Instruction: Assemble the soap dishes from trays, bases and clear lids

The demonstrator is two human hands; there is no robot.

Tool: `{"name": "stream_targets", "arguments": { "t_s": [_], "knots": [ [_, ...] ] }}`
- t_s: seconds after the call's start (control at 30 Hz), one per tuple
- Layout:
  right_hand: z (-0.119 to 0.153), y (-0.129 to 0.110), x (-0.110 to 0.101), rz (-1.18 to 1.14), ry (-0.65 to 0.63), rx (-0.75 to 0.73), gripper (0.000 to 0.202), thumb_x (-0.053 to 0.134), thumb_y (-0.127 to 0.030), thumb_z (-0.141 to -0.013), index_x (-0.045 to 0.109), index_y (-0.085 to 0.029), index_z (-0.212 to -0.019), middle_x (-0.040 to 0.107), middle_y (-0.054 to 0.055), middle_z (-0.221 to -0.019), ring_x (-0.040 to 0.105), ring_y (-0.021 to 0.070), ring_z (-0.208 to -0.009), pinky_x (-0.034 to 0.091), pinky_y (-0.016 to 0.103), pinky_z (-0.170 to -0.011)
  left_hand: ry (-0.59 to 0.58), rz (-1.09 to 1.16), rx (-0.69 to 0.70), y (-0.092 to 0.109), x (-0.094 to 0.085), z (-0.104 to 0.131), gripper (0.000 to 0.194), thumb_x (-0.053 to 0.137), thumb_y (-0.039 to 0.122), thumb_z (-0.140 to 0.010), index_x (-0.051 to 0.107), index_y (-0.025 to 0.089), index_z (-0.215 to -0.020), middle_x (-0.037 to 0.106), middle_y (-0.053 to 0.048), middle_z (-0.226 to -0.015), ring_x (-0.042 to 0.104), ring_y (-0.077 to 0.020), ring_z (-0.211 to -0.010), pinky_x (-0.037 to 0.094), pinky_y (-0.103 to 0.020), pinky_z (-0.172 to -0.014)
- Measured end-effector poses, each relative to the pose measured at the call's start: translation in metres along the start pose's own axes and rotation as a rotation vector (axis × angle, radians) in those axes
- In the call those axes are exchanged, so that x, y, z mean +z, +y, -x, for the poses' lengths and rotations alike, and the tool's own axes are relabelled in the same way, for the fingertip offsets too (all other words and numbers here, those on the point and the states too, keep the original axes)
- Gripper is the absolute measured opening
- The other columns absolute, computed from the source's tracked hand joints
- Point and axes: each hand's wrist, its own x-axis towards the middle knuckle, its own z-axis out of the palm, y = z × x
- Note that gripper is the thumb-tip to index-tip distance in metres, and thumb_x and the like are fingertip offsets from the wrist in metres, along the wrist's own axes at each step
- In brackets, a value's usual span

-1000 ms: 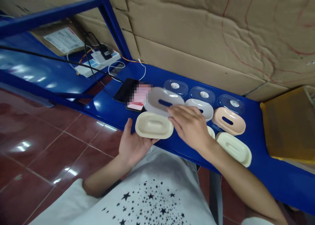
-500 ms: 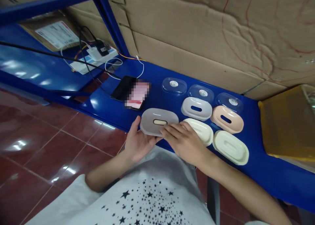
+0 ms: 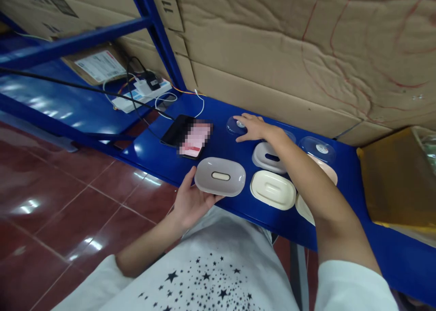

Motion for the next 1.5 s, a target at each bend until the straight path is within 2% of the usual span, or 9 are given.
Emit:
{"name": "stream_targets", "arguments": {
  "t_s": [0.13, 0.3, 0.47, 0.63, 0.77, 1.07, 1.23, 1.33, 1.5],
  "knots": [
    [0.016, -0.009, -0.002, -0.020, 0.079, -0.045, 0.086, 0.084, -0.044, -0.090, 0.049, -0.018, -0.164, 0.056, 0.022, -0.161, 0.057, 0.0393, -0.147, 0.047, 0.059, -0.120, -0.053, 0.049, -0.003, 0.004, 0.000, -0.001, 0.042, 0.059, 0.055, -0.106, 0.074, 0.021, -0.124, 0.081, -0.010, -0.125, 0.070, -0.0340, -0.133, 0.054, -0.053, -0.116],
    [0.078, -0.061, -0.018, -0.113, 0.279, -0.159, 0.081, 0.078, -0.055, -0.094, 0.049, -0.027, -0.165, 0.052, 0.016, -0.167, 0.054, 0.0389, -0.151, 0.046, 0.060, -0.124, -0.045, 0.047, -0.018, 0.004, 0.001, -0.003, 0.042, 0.058, 0.055, -0.106, 0.074, 0.020, -0.125, 0.081, -0.009, -0.124, 0.072, -0.0306, -0.128, 0.055, -0.048, -0.113],
    [0.132, -0.120, -0.019, -0.100, 0.169, -0.191, 0.077, 0.076, -0.059, -0.096, 0.050, -0.034, -0.164, 0.052, 0.012, -0.169, 0.055, 0.0392, -0.151, 0.049, 0.062, -0.121, -0.053, 0.007, -0.033, 0.001, -0.002, -0.004, 0.046, 0.058, 0.057, -0.106, 0.074, 0.020, -0.131, 0.081, -0.010, -0.123, 0.073, -0.0288, -0.123, 0.056, -0.045, -0.109],
    [0.147, -0.143, -0.003, -0.012, 0.131, -0.200, 0.078, 0.079, -0.057, -0.094, 0.051, -0.033, -0.162, 0.052, 0.014, -0.169, 0.057, 0.0395, -0.149, 0.054, 0.062, -0.117, -0.073, 0.023, -0.012, 0.000, -0.004, -0.004, 0.044, 0.059, 0.055, -0.107, 0.076, 0.019, -0.123, 0.081, -0.010, -0.118, 0.074, -0.0257, -0.111, 0.058, -0.036, -0.091],
    [0.148, -0.145, 0.005, -0.029, 0.149, -0.225, 0.076, 0.077, -0.055, -0.097, 0.048, -0.032, -0.163, 0.051, 0.015, -0.169, 0.055, 0.0395, -0.150, 0.053, 0.063, -0.117, -0.055, 0.059, -0.025, 0.003, -0.004, -0.004, 0.041, 0.057, 0.054, -0.108, 0.078, 0.018, -0.112, 0.082, -0.007, -0.105, 0.076, -0.0219, -0.095, 0.058, -0.032, -0.078],
    [0.150, -0.140, 0.023, -0.103, 0.190, -0.287, 0.077, 0.074, -0.047, -0.098, 0.041, -0.033, -0.167, 0.044, 0.016, -0.173, 0.045, 0.0409, -0.157, 0.048, 0.068, -0.121, -0.048, 0.024, -0.018, 0.006, -0.004, -0.004, 0.043, 0.055, 0.053, -0.108, 0.076, 0.018, -0.120, 0.082, -0.009, -0.106, 0.077, -0.0265, -0.111, 0.060, -0.038, -0.099],
    [0.146, -0.132, 0.023, -0.183, 0.119, -0.235, 0.090, 0.084, -0.041, -0.090, 0.039, -0.036, -0.167, 0.039, 0.014, -0.176, 0.047, 0.0391, -0.157, 0.050, 0.064, -0.121, -0.056, 0.005, -0.037, 0.005, -0.004, -0.008, 0.045, 0.052, 0.054, -0.109, 0.075, 0.019, -0.125, 0.081, -0.010, -0.115, 0.075, -0.0285, -0.120, 0.059, -0.043, -0.107],
    [0.126, -0.112, 0.020, -0.179, 0.144, -0.210, 0.091, 0.085, -0.043, -0.088, 0.041, -0.036, -0.167, 0.041, 0.012, -0.175, 0.050, 0.0384, -0.154, 0.051, 0.061, -0.121, -0.075, -0.003, -0.010, 0.002, 0.000, -0.010, 0.052, 0.050, 0.058, -0.109, 0.070, 0.020, -0.137, 0.079, -0.012, -0.126, 0.075, -0.0278, -0.123, 0.055, -0.045, -0.114],
    [0.070, -0.066, 0.019, -0.023, 0.222, -0.049, 0.086, 0.081, -0.045, -0.093, 0.044, -0.024, -0.167, 0.045, 0.018, -0.172, 0.050, 0.0382, -0.154, 0.050, 0.054, -0.124, -0.100, -0.069, -0.020, -0.004, 0.004, -0.008, 0.068, 0.053, 0.058, -0.107, 0.046, 0.023, -0.165, 0.069, -0.019, -0.149, 0.067, -0.0318, -0.140, 0.045, -0.049, -0.124]
  ]
}}
